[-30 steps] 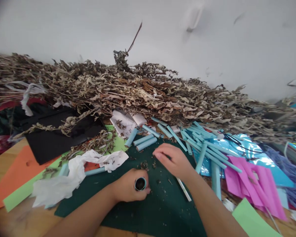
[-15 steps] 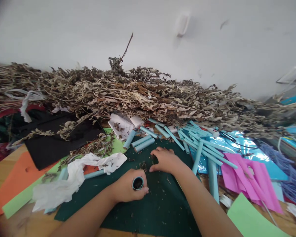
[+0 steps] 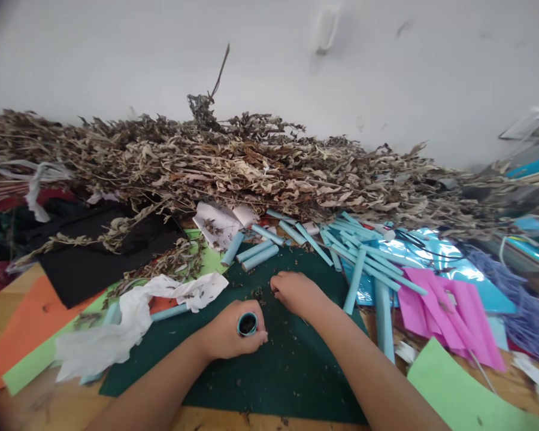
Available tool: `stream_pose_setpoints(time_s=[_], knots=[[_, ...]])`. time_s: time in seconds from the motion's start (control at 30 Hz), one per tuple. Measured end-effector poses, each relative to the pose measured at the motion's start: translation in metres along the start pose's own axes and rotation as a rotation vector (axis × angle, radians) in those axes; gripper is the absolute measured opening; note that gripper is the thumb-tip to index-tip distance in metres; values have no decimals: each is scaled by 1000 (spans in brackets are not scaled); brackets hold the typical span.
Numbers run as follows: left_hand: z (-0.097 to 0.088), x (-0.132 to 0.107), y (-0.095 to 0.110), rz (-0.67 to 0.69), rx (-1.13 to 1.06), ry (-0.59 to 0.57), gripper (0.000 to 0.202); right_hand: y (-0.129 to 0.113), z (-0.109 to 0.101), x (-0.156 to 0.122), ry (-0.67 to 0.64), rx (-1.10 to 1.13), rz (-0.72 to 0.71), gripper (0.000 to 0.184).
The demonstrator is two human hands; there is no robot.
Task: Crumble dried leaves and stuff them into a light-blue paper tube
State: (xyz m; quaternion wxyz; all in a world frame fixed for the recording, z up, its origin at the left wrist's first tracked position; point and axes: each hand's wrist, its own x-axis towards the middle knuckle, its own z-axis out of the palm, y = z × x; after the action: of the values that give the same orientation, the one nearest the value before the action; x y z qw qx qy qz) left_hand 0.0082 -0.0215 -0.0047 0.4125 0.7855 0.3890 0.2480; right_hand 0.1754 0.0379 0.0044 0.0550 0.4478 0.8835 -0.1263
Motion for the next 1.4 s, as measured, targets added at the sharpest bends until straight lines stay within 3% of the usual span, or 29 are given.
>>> stream_pose_setpoints(time_s=[0.13,0.3,0.4,0.53,0.77,0.9,1.0,1.07,1.23,1.4], knots=[[1,-1,-2,2,-8,-5,7,-1,-7,-7,38,54,-34,11],[3,0,-4,-47,-3,-3,10,-22,-23,-25,418,562,-114,9],[4,2,-4,-38,33,-14,8,-40,-26,-33,498,704,-306,7],[4,4,-5,35,78,-19,5,-53,-27,-37,493,621,-429,7],[1,3,-1,26,62,-52,6,-54,-34,-46,314,441,-350,14],[3,2,-2,-30,18,-31,5,-39,-38,-48,427,502,-407,22],[3,0,-3,-54,-17,-8,10,-21,-34,-43,534,495,-320,24],[2,-1,-3,-28,-23,-7,9,-10,-28,-37,484,414,-177,22],[-1,-1,-2,12,-5,-21,6,-4,-6,-32,66,66,58,16],[0,-1,-2,1,-10,-28,7,-13,11,-40,-37,22,97,11]])
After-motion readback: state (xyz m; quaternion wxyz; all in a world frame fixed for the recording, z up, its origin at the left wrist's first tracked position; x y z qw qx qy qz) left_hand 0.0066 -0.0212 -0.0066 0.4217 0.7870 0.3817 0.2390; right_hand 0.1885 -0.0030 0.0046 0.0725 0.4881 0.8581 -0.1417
